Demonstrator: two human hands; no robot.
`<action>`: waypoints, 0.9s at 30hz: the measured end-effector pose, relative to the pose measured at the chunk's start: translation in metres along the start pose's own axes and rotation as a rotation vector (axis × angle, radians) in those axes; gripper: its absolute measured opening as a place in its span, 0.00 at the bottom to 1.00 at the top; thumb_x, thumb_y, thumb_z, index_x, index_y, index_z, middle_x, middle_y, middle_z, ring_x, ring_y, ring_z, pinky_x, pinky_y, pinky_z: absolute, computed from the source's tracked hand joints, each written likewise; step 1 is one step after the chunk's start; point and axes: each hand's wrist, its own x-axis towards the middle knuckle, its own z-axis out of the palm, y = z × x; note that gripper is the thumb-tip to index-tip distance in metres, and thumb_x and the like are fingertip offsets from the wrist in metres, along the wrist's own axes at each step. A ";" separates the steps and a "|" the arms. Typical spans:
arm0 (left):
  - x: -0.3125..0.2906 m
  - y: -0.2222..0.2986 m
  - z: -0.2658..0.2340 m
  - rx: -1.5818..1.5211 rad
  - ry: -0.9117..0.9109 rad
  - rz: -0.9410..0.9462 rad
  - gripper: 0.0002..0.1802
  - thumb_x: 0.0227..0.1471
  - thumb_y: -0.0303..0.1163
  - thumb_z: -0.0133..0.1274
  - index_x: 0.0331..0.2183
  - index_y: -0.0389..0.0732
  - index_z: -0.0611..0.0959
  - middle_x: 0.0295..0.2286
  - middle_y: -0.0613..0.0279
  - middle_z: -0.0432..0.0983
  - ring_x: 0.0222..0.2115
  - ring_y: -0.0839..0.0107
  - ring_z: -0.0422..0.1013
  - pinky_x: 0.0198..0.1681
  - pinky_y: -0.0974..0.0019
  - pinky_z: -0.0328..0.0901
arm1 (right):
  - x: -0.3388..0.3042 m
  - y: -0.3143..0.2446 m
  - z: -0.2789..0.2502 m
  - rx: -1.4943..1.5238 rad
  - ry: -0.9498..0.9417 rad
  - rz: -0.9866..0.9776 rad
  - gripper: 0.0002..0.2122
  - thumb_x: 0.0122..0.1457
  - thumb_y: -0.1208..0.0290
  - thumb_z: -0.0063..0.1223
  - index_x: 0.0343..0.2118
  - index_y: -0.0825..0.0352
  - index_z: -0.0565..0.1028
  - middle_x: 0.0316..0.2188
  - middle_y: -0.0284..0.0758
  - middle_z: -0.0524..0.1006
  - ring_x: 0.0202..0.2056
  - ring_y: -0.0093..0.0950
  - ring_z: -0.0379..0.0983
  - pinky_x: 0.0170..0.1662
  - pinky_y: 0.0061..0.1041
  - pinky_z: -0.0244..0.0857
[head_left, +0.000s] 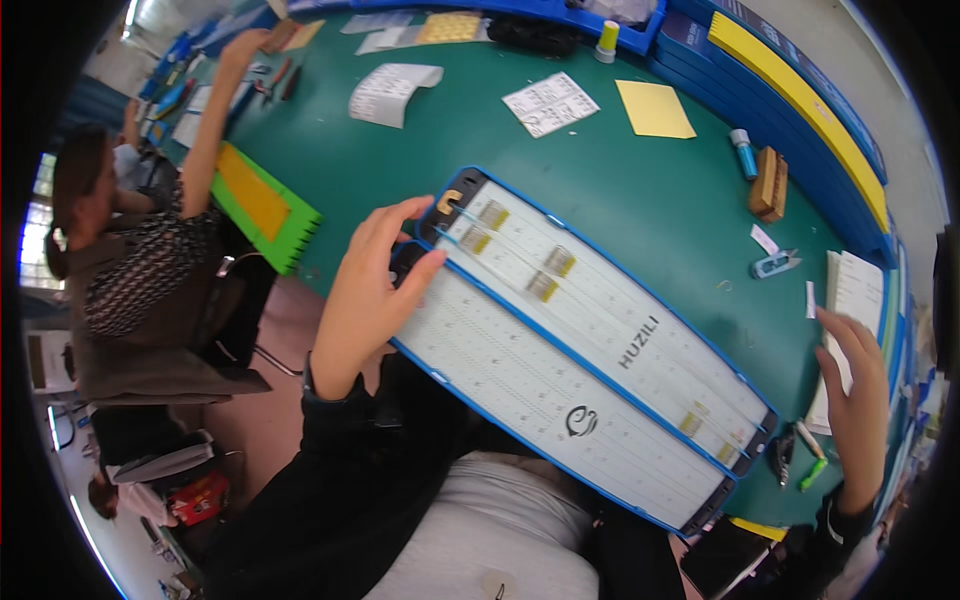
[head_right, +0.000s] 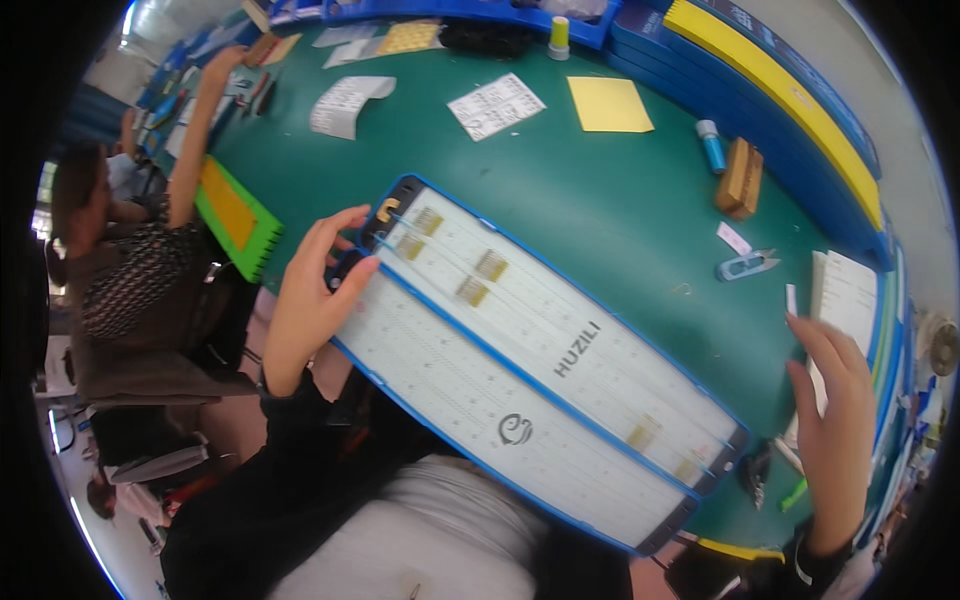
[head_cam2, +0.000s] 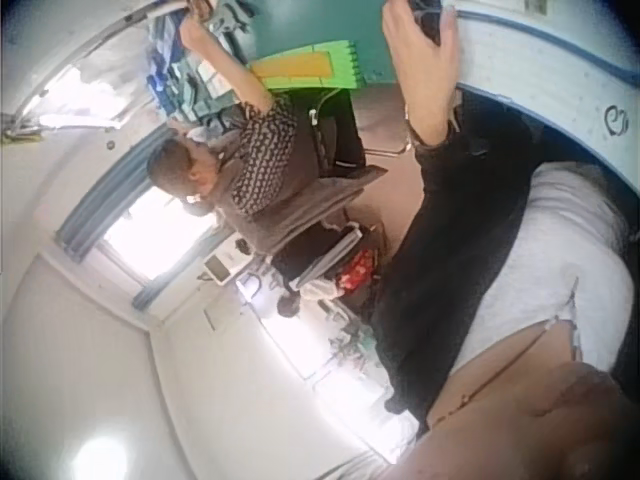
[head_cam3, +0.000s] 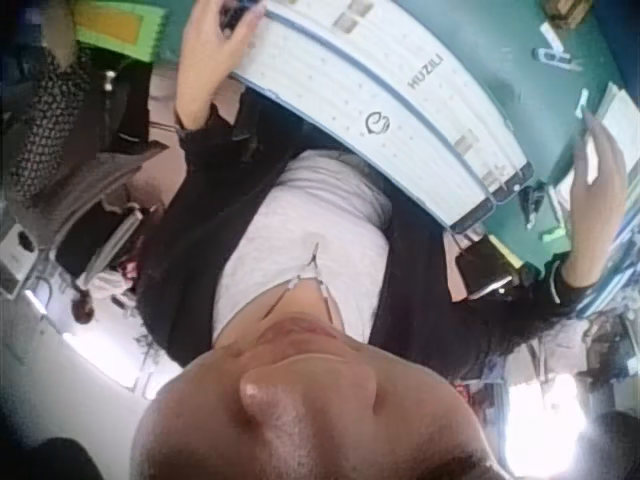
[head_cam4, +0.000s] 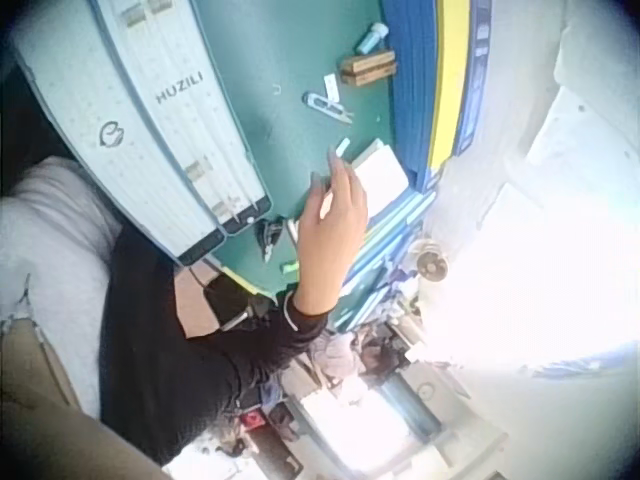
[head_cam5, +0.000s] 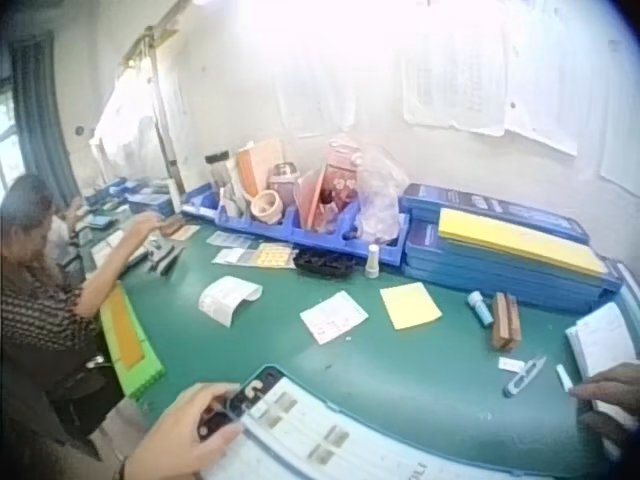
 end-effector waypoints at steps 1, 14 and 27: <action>-0.002 0.001 0.000 -0.034 0.045 -0.039 0.22 0.42 0.29 0.56 0.42 0.40 0.72 0.34 0.61 0.70 0.31 0.71 0.65 0.35 0.69 0.62 | -0.009 -0.008 -0.003 0.032 -0.001 0.023 0.16 0.47 0.84 0.48 0.41 0.67 0.71 0.39 0.41 0.71 0.43 0.38 0.67 0.46 0.28 0.60; 0.014 -0.018 -0.011 0.071 0.130 -0.059 0.04 0.51 0.27 0.47 0.28 0.36 0.72 0.21 0.70 0.68 0.24 0.82 0.66 0.29 0.79 0.60 | -0.071 -0.050 -0.015 0.546 0.313 0.041 0.45 0.42 0.47 0.60 0.57 0.73 0.51 0.50 0.47 0.63 0.40 0.31 0.69 0.39 0.25 0.64; -0.037 0.089 -0.050 0.548 0.322 0.660 0.32 0.53 0.48 0.39 0.52 0.35 0.63 0.55 0.49 0.52 0.57 0.58 0.49 0.58 0.58 0.43 | -0.163 0.027 -0.060 0.426 0.384 -0.128 0.41 0.45 0.51 0.58 0.55 0.74 0.53 0.49 0.49 0.63 0.40 0.33 0.68 0.39 0.26 0.63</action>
